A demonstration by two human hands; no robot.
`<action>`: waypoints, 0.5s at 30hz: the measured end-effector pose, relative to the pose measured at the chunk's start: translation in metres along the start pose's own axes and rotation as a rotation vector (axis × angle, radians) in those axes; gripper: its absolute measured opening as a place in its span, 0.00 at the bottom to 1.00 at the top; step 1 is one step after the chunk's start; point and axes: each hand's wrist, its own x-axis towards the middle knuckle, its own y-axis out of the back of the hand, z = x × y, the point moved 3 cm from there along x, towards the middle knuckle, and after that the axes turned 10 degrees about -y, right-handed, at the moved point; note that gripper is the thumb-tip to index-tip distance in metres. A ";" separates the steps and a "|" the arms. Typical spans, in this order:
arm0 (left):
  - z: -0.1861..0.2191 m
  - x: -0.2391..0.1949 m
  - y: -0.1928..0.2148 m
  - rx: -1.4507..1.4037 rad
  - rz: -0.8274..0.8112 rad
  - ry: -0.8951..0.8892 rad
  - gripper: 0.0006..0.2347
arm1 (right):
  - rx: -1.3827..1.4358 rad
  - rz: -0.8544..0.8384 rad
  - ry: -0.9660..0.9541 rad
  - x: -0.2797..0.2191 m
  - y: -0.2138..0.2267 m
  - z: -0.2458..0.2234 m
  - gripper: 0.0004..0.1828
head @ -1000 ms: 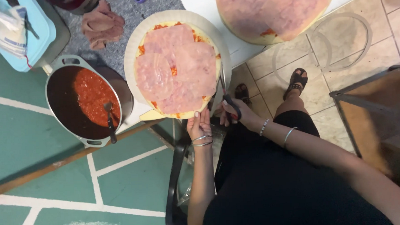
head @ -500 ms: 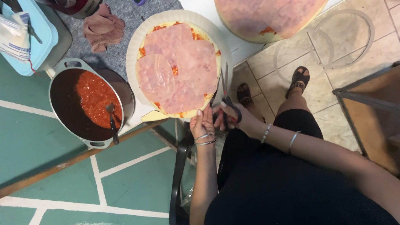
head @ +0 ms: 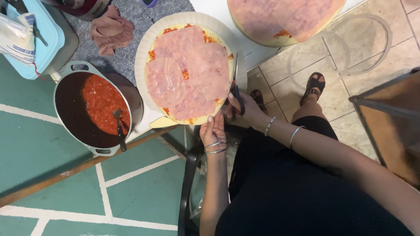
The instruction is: The person uses a pair of scissors to trim the excess dough from the edges of several pizza bases placed on a table. The pizzas are topped with tomato sauce and slices of ham. The person works systematically, cutting around the circumference of each pizza base to create a neat edge.
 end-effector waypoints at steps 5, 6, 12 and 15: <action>0.005 -0.005 -0.012 0.009 -0.024 -0.002 0.11 | 0.014 0.045 0.079 0.011 0.000 -0.006 0.19; 0.003 -0.004 -0.008 0.021 -0.028 -0.004 0.11 | 0.012 0.063 0.086 0.013 0.002 -0.003 0.20; 0.001 -0.001 -0.008 0.011 -0.025 0.008 0.12 | 0.043 0.118 0.095 0.019 0.016 0.004 0.17; -0.004 0.003 0.001 0.026 -0.025 0.008 0.12 | 0.059 0.132 0.105 0.017 0.013 0.001 0.16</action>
